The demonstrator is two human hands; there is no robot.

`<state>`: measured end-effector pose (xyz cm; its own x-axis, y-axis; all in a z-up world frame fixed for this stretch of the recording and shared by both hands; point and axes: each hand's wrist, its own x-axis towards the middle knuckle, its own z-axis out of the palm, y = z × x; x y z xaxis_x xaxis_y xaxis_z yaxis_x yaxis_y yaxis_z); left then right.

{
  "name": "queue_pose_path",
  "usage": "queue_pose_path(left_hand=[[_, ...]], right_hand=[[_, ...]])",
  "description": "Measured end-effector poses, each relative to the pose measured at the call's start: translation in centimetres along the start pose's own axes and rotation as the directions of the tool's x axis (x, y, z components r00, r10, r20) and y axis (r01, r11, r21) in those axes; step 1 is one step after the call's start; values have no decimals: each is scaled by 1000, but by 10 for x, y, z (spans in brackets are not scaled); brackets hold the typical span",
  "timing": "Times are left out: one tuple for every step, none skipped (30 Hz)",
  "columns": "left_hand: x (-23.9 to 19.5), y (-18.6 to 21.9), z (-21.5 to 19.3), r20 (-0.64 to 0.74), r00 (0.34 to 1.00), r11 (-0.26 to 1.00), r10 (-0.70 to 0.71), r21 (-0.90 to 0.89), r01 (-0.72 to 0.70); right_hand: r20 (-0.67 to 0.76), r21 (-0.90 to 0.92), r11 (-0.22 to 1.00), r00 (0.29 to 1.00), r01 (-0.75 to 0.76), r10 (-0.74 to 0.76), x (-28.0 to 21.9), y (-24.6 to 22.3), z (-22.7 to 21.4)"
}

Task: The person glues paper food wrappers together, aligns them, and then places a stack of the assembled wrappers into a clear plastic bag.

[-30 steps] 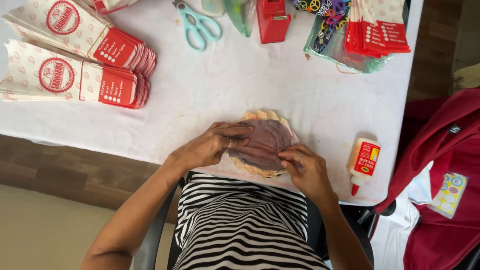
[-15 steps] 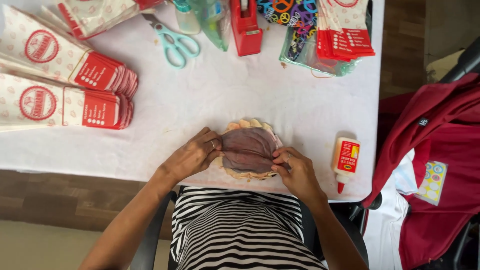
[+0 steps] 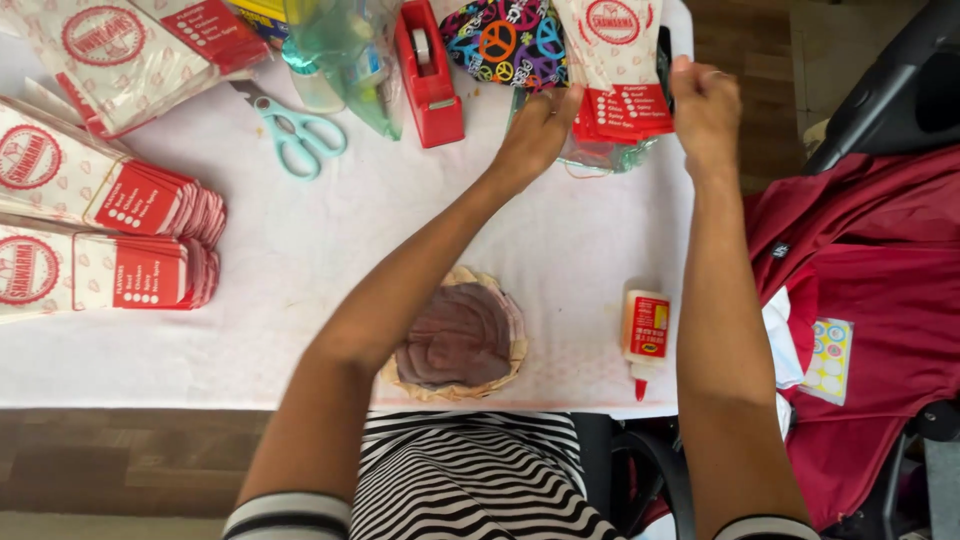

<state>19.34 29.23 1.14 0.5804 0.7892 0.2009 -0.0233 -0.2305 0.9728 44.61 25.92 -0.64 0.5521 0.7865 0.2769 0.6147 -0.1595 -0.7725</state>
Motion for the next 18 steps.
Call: queue_pose_path(left_hand=[[24, -6, 12, -83, 945, 945, -317, -106, 308], [48, -12, 24, -125, 786, 788, -606, -231, 571], [60, -15, 27, -125, 789, 790, -602, -233, 567], [70, -19, 30, -121, 721, 717, -683, -303, 628], [81, -22, 33, -109, 646, 633, -756, -371, 679], [85, -15, 34, -111, 644, 632, -757, -374, 679], [89, -7, 35, -117, 624, 623, -773, -327, 710], [92, -1, 35, -127, 602, 611, -788, -278, 741], [92, 1, 35, -130, 599, 609, -790, -279, 743], [93, 3, 37, -144, 616, 631, -775, -229, 741], [94, 5, 39, -156, 632, 651, -759, -178, 738], [96, 3, 39, -157, 634, 653, -758, -177, 737], [99, 0, 39, -175, 628, 649, -758, -109, 753], [100, -3, 41, -191, 621, 638, -760, -41, 769], [105, -10, 44, -190, 619, 636, -762, -40, 770], [108, -17, 47, -214, 619, 644, -756, -71, 762], [112, -24, 50, -237, 617, 651, -750, -102, 752], [117, -30, 54, -235, 615, 648, -753, -100, 755]], right_hand=[[61, -11, 996, 994, -92, 92, 8, 3, 9], [120, -27, 983, 976, -181, 183, 17, 6, 17], [118, -28, 984, 977, -176, 178, 15, -5, 18], [182, -56, 951, 934, -303, 308, 13, -16, 19], [240, -91, 902, 870, -421, 430, 10, -27, 21], [244, -93, 903, 869, -420, 430, 8, -35, 20], [291, -56, 882, 837, -468, 462, 5, -43, 18], [342, -19, 856, 801, -517, 491, 1, -51, 18], [347, -20, 855, 799, -517, 491, 1, -52, 19], [350, -52, 844, 782, -534, 517, 2, -52, 18], [352, -84, 831, 764, -550, 541, 3, -53, 18], [351, -82, 831, 765, -549, 540, 3, -57, 16], [362, -127, 812, 736, -569, 572, 4, -61, 14], [370, -175, 789, 703, -590, 607, 2, -63, 13], [370, -175, 787, 701, -591, 609, 4, -64, 11], [359, -210, 784, 700, -584, 618, 5, -65, 10], [348, -245, 780, 698, -576, 626, 5, -65, 9], [348, -246, 776, 695, -580, 630, 6, -61, 10]])
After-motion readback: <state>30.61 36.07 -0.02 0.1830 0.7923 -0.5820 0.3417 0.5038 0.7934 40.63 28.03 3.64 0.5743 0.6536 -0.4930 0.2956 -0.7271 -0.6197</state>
